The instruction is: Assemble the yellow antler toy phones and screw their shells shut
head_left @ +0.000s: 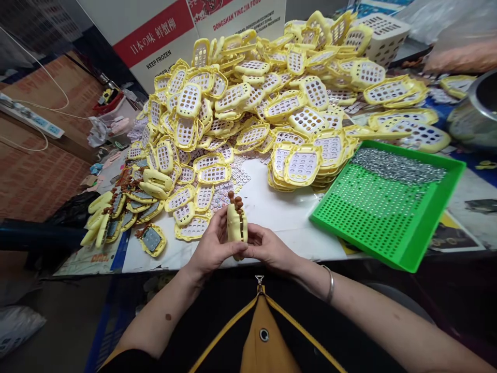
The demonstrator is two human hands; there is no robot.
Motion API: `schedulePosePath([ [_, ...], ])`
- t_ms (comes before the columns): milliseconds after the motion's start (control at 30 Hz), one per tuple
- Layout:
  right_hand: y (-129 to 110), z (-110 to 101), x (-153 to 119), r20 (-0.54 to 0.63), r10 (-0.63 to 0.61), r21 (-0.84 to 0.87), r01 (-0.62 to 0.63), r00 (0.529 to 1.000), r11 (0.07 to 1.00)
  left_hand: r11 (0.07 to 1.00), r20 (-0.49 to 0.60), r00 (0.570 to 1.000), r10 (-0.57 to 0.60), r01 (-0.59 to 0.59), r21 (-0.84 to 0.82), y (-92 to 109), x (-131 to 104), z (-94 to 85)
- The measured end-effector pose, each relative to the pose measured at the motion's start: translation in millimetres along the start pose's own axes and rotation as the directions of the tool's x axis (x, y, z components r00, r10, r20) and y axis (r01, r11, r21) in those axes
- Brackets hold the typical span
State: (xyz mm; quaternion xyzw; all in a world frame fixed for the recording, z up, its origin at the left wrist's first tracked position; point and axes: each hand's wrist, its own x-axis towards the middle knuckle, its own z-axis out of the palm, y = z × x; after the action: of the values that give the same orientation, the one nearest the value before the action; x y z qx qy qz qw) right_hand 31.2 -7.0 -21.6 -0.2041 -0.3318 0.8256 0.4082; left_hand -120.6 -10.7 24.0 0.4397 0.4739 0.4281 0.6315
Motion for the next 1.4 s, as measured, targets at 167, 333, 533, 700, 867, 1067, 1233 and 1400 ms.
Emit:
schedulePosePath([
  [167,-2.3,1.8,-0.9,0.035,0.006,-0.028,-0.005,0.999,1.0,0.996,-0.034,0.999,-0.038,0.036,-0.078,2.7,-3.3,2.4],
  [333,-6.2,3.1,-1.8,0.043,-0.002,-0.067,0.005,0.999,0.998,0.987,-0.118,0.988,-0.105,0.089,-0.134,10.4,-9.2,7.3],
  [533,-3.3,0.9,-2.9,0.086,0.006,-0.112,0.004,0.996,0.994,0.991,-0.177,0.98,-0.085,0.064,-0.121,10.5,-13.0,8.2],
  [700,0.6,2.0,-4.1,0.041,-0.049,-0.215,0.056,0.998,0.975,0.991,-0.068,0.995,-0.066,0.058,-0.121,4.1,-12.5,8.1],
  [867,-2.9,-1.5,-8.2,0.102,-0.078,-0.226,0.1,0.992,0.969,0.993,0.019,1.0,-0.016,0.018,-0.117,3.6,-9.5,6.3],
  [1067,-17.7,-9.5,-14.7,0.268,0.037,-0.516,0.111,0.963,0.849,0.931,-0.008,0.977,-0.211,0.199,-0.306,8.0,-1.7,1.2],
  [1233,-27.2,0.3,-17.8,0.026,-0.249,-0.935,0.111,0.968,0.336,0.906,-0.106,0.971,-0.216,0.159,-0.393,2.3,1.5,7.6],
  [1400,-22.5,0.2,-18.9,0.123,-0.374,-0.975,0.181,0.919,0.126,0.918,-0.149,0.974,-0.172,0.103,-0.383,1.1,0.8,14.6],
])
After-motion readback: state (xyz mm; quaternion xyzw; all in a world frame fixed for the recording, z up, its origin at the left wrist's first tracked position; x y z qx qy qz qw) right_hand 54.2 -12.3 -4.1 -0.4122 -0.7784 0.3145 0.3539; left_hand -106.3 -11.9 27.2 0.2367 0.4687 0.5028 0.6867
